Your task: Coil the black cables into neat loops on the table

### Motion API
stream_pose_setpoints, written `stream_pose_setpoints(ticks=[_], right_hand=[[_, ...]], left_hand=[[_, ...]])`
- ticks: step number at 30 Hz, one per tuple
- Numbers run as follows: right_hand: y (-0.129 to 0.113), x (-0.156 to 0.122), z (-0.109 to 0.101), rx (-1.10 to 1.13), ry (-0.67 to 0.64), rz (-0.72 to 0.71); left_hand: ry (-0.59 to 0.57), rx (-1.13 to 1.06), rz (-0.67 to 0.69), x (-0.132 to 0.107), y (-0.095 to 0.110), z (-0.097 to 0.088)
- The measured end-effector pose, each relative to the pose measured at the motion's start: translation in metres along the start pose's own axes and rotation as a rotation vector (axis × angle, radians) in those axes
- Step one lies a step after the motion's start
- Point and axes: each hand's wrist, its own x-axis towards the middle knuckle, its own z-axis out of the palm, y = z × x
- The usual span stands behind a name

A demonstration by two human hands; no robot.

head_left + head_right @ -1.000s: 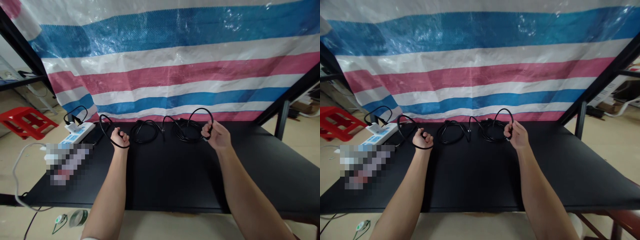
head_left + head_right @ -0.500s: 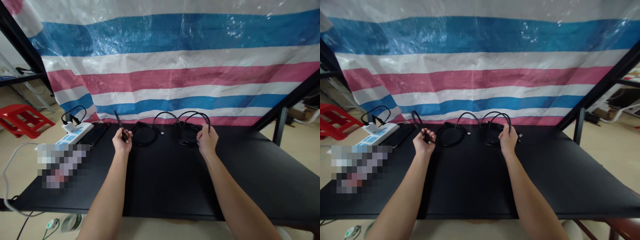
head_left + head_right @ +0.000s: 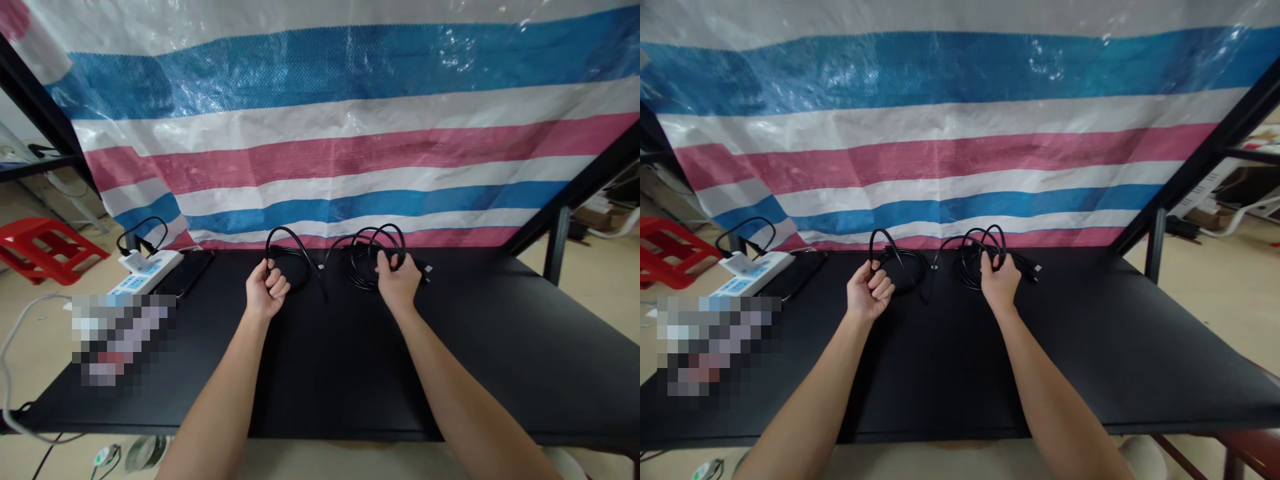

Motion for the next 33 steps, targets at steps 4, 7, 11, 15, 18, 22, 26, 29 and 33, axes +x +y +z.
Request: stream_pose_setpoints(ticks=[4, 7, 11, 15, 18, 22, 26, 29, 33], right_hand=[[0.002, 0.006, 0.004, 0.404, 0.016, 0.128], [-0.001, 0.001, 0.01, 0.652, -0.18, 0.174], [-0.01, -0.017, 0.018, 0.779, -0.469, 0.231], [-0.018, -0.035, 0.02, 0.818, -0.671, 0.306], [-0.021, -0.041, 0.02, 0.862, -0.687, 0.328], [-0.017, -0.046, 0.026, 0.632, -0.587, 0.348], [-0.01, -0.049, 0.032, 0.265, -0.401, 0.311], [-0.016, -0.048, 0.032, -0.089, -0.396, 0.135], [-0.038, -0.046, 0.04, -0.634, -0.607, -0.017]], left_hand=[[-0.027, 0.077, -0.04, 0.0, -0.007, 0.003], [-0.001, 0.198, -0.09, 0.002, -0.021, 0.005], [0.038, 0.232, -0.136, 0.003, -0.043, 0.011], [0.118, 0.158, -0.127, 0.0, -0.051, 0.018], [0.212, 0.164, -0.127, 0.0, -0.049, 0.019], [0.248, 0.181, -0.066, 0.004, -0.045, 0.015], [0.175, 0.196, 0.076, 0.008, -0.042, 0.01], [0.153, 0.245, 0.156, 0.011, -0.038, 0.005], [0.301, 0.262, 0.24, 0.017, -0.025, -0.004]])
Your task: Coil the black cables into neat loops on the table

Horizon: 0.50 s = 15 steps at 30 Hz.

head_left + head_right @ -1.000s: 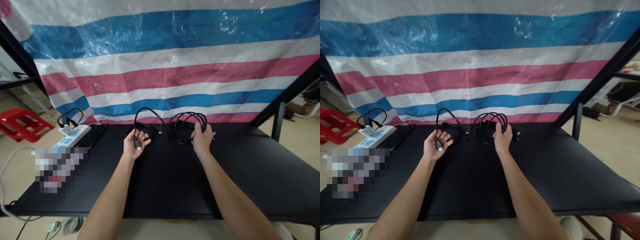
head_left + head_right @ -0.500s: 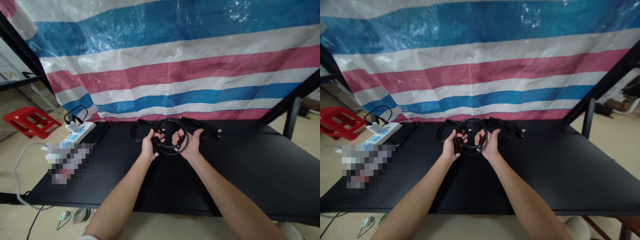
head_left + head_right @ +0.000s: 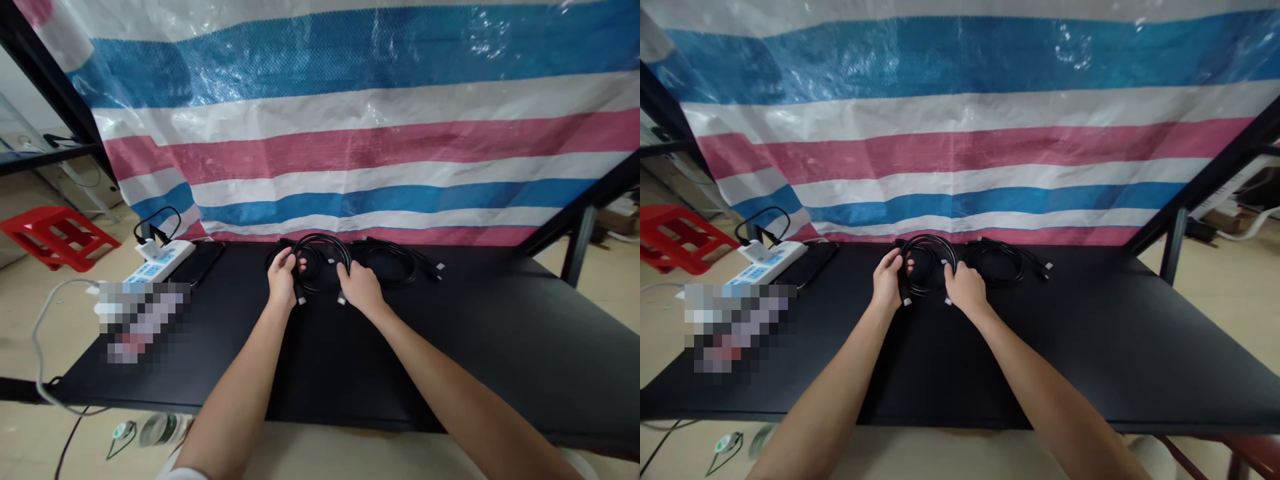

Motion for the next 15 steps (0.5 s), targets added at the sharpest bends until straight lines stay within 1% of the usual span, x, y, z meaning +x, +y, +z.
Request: stream_pose_setpoints(ticks=[2, 5, 7, 10, 12, 15], right_hand=[[-0.014, 0.005, 0.0, -0.126, -0.107, 0.004], [-0.033, 0.016, 0.008, -0.149, -0.182, -0.003], [-0.042, 0.025, 0.016, -0.136, -0.212, -0.003], [-0.054, 0.034, 0.026, -0.121, -0.24, -0.009], [-0.059, 0.039, 0.03, -0.126, -0.257, -0.012], [-0.063, 0.042, 0.03, -0.176, -0.275, -0.013]], left_hand=[[0.063, 0.02, -0.005, 0.007, 0.006, -0.005], [0.114, 0.156, 0.019, 0.019, 0.012, -0.014], [0.129, 0.341, 0.084, 0.026, 0.014, -0.022], [0.153, 0.692, 0.242, 0.032, 0.013, -0.032], [0.174, 0.925, 0.34, 0.031, 0.013, -0.035], [0.204, 1.233, 0.43, 0.023, 0.014, -0.034]])
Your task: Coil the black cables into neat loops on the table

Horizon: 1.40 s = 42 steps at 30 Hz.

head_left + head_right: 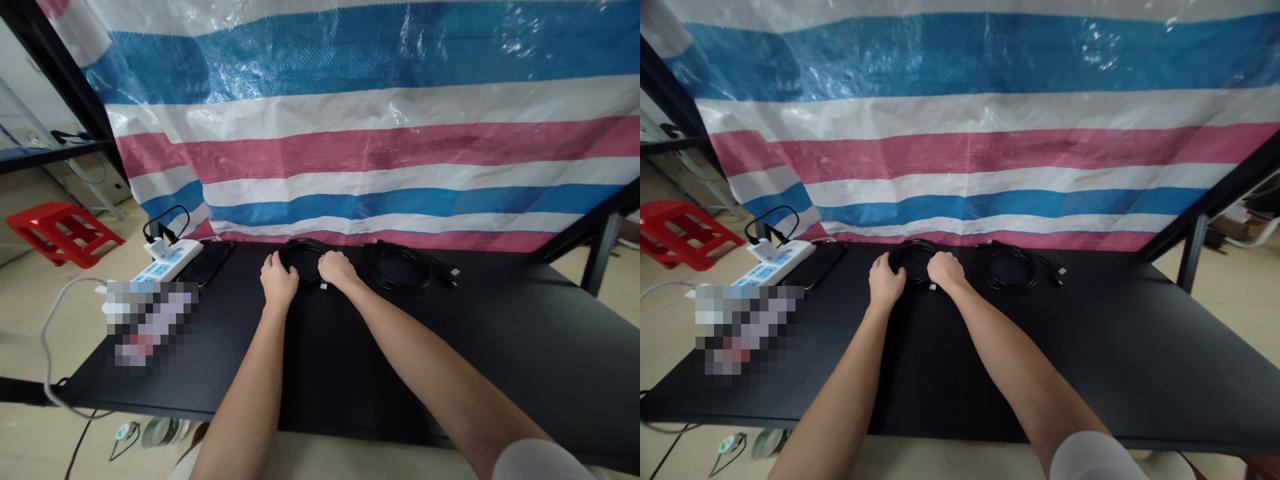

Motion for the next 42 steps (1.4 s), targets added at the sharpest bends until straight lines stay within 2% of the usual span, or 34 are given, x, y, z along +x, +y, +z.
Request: stream_pose_setpoints(ticks=[3, 6, 8, 13, 18, 22, 26, 28, 32, 35, 39, 42], right_hand=[[0.001, 0.0, -0.001, -0.122, 0.047, -0.041], [0.005, -0.001, 0.0, -0.238, 0.132, -0.108], [0.007, -0.002, 0.001, -0.272, 0.159, -0.145], [0.02, -0.011, -0.003, -0.281, 0.218, -0.151], [0.06, -0.022, -0.024, -0.189, 0.344, -0.027], [0.107, -0.028, -0.038, -0.046, 0.523, 0.097], [0.148, -0.03, -0.04, 0.091, 0.725, 0.187], [0.162, -0.031, -0.039, 0.135, 0.769, 0.236], [0.178, -0.03, -0.041, 0.153, 0.721, 0.321], [0.186, -0.027, -0.045, 0.168, 0.652, 0.291], [0.192, -0.025, -0.048, 0.266, 0.597, 0.247], [0.193, -0.024, -0.047, 0.418, 0.623, 0.236]], left_hand=[[-0.064, 0.177, 0.135, -0.007, 0.009, -0.004], [-0.285, 0.193, 0.368, -0.012, 0.016, -0.006], [-0.396, 0.218, 0.458, -0.014, 0.017, -0.005], [-0.492, 0.331, 0.496, -0.018, 0.017, -0.003], [-0.504, 0.32, 0.569, -0.02, 0.018, -0.002], [-0.483, 0.349, 0.588, -0.021, 0.017, 0.004], [-0.462, 0.396, 0.589, -0.022, 0.017, 0.008], [-0.443, 0.385, 0.6, -0.023, 0.018, 0.009], [-0.351, 0.29, 0.606, -0.023, 0.017, 0.008], [-0.265, 0.211, 0.576, -0.024, 0.017, 0.008], [-0.049, 0.166, 0.456, -0.025, 0.017, 0.008], [0.058, 0.132, 0.392, -0.027, 0.017, 0.01]])
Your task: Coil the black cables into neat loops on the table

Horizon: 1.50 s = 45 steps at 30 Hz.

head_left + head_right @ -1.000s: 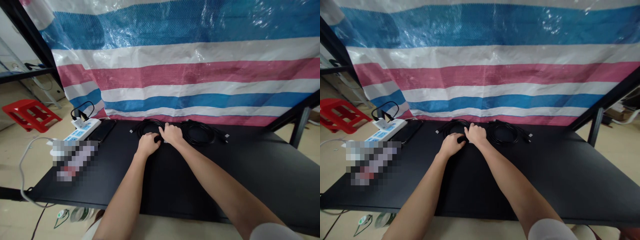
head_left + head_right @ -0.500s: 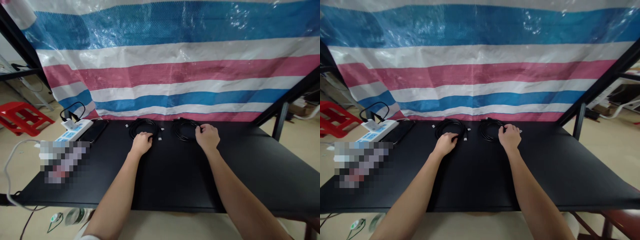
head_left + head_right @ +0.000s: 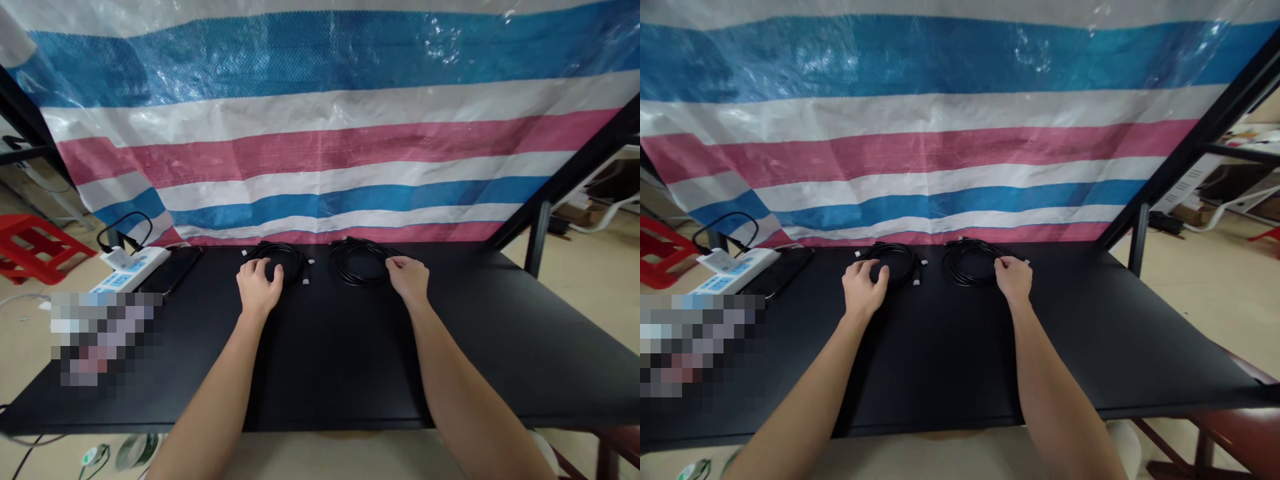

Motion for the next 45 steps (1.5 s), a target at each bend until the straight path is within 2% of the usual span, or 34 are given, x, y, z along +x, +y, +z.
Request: stream_pose_setpoints(ticks=[3, 5, 8, 10, 12, 15, 20, 24, 27, 29, 31, 33, 35, 36, 38, 40, 42, 45], right_hand=[[0.001, 0.0, 0.007, 0.355, 0.071, -0.026], [0.001, -0.001, 0.011, 0.646, 0.094, -0.037], [-0.002, -0.004, 0.012, 0.968, 0.003, -0.053], [-0.004, -0.007, 0.009, 1.082, -0.094, -0.078], [-0.007, -0.01, 0.006, 1.132, -0.181, -0.092], [-0.011, -0.015, 0.005, 1.137, -0.279, -0.1], [-0.014, -0.019, 0.012, 1.079, -0.357, -0.104], [-0.018, -0.022, 0.011, 1.071, -0.364, -0.088], [-0.018, -0.021, 0.005, 1.083, -0.359, -0.085], [-0.012, -0.014, -0.001, 1.12, -0.292, -0.093], [0.0, -0.003, -0.006, 1.135, -0.144, -0.088], [0.014, 0.009, -0.01, 1.02, 0.065, -0.016], [0.026, 0.019, -0.011, 0.717, 0.254, 0.075], [0.03, 0.021, -0.011, 0.536, 0.285, 0.08], [0.031, 0.022, -0.009, 0.198, 0.231, 0.03], [0.027, 0.017, -0.008, -0.055, 0.1, -0.042], [0.021, 0.011, -0.007, -0.227, 0.023, -0.06], [0.014, 0.005, -0.008, -0.367, 0.002, -0.03]], left_hand=[[0.034, -0.044, 0.024, -0.003, 0.002, 0.004], [0.008, -0.086, 0.087, -0.007, 0.006, 0.006], [-0.115, -0.135, 0.173, -0.015, 0.014, 0.007], [-0.205, -0.158, 0.206, -0.02, 0.021, 0.007], [-0.255, -0.196, 0.231, -0.024, 0.026, 0.007], [-0.272, -0.303, 0.271, -0.025, 0.029, 0.009], [-0.207, -0.411, 0.249, -0.024, 0.03, 0.012], [-0.242, -0.445, 0.187, -0.026, 0.033, 0.015], [-0.242, -0.499, 0.092, -0.024, 0.033, 0.017], [-0.215, -0.562, 0.006, -0.02, 0.03, 0.016], [-0.192, -0.637, -0.074, -0.012, 0.024, 0.013], [-0.175, -0.719, -0.146, -0.004, 0.018, 0.009], [-0.156, -0.819, -0.238, 0.004, 0.011, 0.004], [-0.151, -0.877, -0.289, 0.008, 0.007, 0.001], [-0.123, -0.998, -0.385, 0.013, 0.003, -0.003], [-0.083, -1.101, -0.468, 0.016, 0.0, -0.007], [-0.054, -1.158, -0.524, 0.019, -0.002, -0.01], [-0.074, -1.153, -0.551, 0.02, -0.001, -0.014]])
